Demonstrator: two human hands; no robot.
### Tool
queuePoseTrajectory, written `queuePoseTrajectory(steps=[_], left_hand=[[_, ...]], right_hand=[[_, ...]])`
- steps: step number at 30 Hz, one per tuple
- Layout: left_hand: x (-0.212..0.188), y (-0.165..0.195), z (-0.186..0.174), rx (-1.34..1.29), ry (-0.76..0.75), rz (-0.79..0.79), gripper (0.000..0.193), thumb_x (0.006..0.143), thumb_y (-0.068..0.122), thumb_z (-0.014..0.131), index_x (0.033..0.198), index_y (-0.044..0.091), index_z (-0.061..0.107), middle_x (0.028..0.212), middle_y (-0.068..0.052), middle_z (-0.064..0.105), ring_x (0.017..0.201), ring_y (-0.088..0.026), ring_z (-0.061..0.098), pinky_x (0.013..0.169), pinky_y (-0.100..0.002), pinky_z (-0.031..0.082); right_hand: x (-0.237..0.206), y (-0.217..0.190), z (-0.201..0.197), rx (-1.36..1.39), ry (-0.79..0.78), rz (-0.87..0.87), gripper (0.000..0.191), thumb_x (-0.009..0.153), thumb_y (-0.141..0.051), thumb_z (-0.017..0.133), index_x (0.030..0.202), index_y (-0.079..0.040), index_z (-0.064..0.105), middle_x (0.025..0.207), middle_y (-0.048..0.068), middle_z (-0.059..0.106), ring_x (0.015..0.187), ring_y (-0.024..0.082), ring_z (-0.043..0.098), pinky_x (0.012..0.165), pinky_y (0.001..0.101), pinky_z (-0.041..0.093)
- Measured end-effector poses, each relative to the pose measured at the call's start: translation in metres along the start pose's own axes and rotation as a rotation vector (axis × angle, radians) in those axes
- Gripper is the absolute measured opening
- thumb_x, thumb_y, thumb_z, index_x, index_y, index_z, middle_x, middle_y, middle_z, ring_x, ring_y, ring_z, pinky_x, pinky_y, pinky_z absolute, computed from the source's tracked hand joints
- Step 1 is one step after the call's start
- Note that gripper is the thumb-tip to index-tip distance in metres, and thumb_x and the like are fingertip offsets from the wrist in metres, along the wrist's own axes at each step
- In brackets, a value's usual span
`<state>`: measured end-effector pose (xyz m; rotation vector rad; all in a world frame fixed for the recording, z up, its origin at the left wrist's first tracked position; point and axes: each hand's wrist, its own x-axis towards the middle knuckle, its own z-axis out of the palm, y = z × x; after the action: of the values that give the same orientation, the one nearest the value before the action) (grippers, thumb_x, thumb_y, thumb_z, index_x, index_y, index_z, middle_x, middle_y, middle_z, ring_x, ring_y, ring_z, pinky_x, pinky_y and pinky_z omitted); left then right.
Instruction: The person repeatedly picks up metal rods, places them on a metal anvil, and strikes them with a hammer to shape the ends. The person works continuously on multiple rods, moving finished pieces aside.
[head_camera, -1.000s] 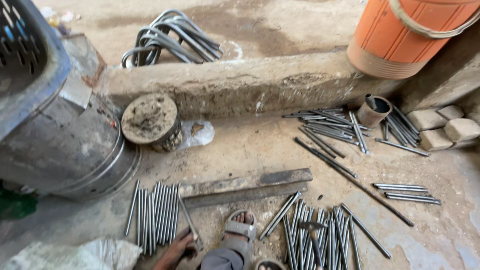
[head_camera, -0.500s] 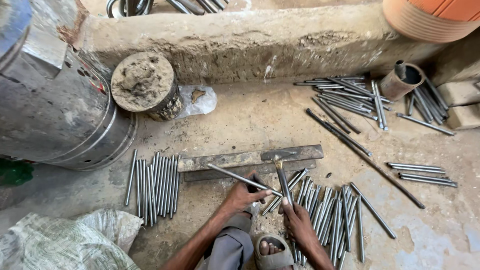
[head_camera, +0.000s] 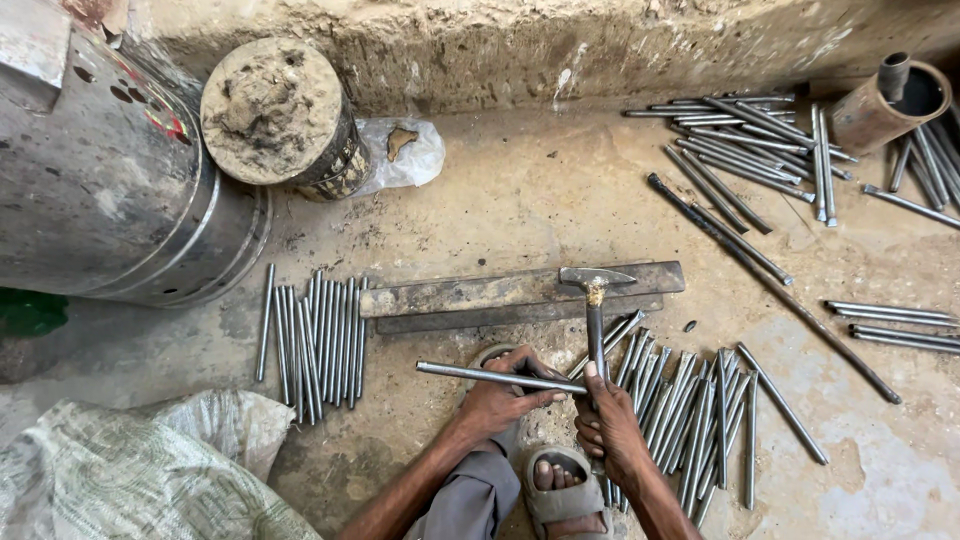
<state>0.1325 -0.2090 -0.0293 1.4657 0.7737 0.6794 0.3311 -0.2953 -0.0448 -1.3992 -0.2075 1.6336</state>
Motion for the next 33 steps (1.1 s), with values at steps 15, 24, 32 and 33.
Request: queuePoseTrajectory(steps=[15, 24, 32, 33], left_hand=[[-0.02, 0.023, -0.077, -0.386, -0.093, -0.327, 0.084, 0.083, 0.08, 0.053, 0.123, 0.007, 0.065, 0.11, -0.018, 0.078, 0.09, -0.025, 0.079, 0.072, -0.036, 0.066], [-0.016, 0.008, -0.109, 0.321, -0.482, -0.524, 0.055, 0.099, 0.053, 0.052, 0.135, 0.012, 0.064, 0.11, -0.014, 0.077, 0.09, -0.023, 0.075, 0.078, -0.042, 0.062], [-0.006, -0.007, -0.063, 0.538, -0.3, -0.493, 0.052, 0.105, 0.049, 0.043, 0.147, 0.019, 0.054, 0.122, -0.021, 0.069, 0.103, -0.035, 0.07, 0.092, -0.055, 0.059], [-0.001, -0.018, -0.066, 0.527, -0.292, -0.625, 0.052, 0.106, 0.047, 0.041, 0.147, 0.018, 0.054, 0.12, -0.028, 0.067, 0.103, -0.042, 0.07, 0.091, -0.057, 0.061]], right_hand=[[0.004, -0.019, -0.017, -0.079, 0.045, -0.162, 0.033, 0.094, -0.038, 0.068, 0.083, -0.009, 0.056, 0.049, -0.004, 0.045, 0.032, 0.007, 0.037, 0.024, 0.0233, 0.026], [0.008, -0.025, -0.016, -0.258, 0.161, -0.157, 0.028, 0.097, -0.033, 0.066, 0.087, -0.008, 0.059, 0.048, -0.004, 0.044, 0.031, 0.008, 0.035, 0.025, 0.0238, 0.026], [0.016, -0.012, -0.057, -0.382, 0.242, -0.239, 0.042, 0.106, -0.046, 0.042, 0.092, -0.009, 0.057, 0.057, -0.005, 0.044, 0.039, 0.007, 0.036, 0.028, 0.0235, 0.029], [0.018, -0.01, -0.065, -0.443, 0.307, -0.229, 0.043, 0.106, -0.046, 0.041, 0.092, -0.009, 0.058, 0.057, -0.004, 0.045, 0.04, 0.008, 0.037, 0.029, 0.0245, 0.03]])
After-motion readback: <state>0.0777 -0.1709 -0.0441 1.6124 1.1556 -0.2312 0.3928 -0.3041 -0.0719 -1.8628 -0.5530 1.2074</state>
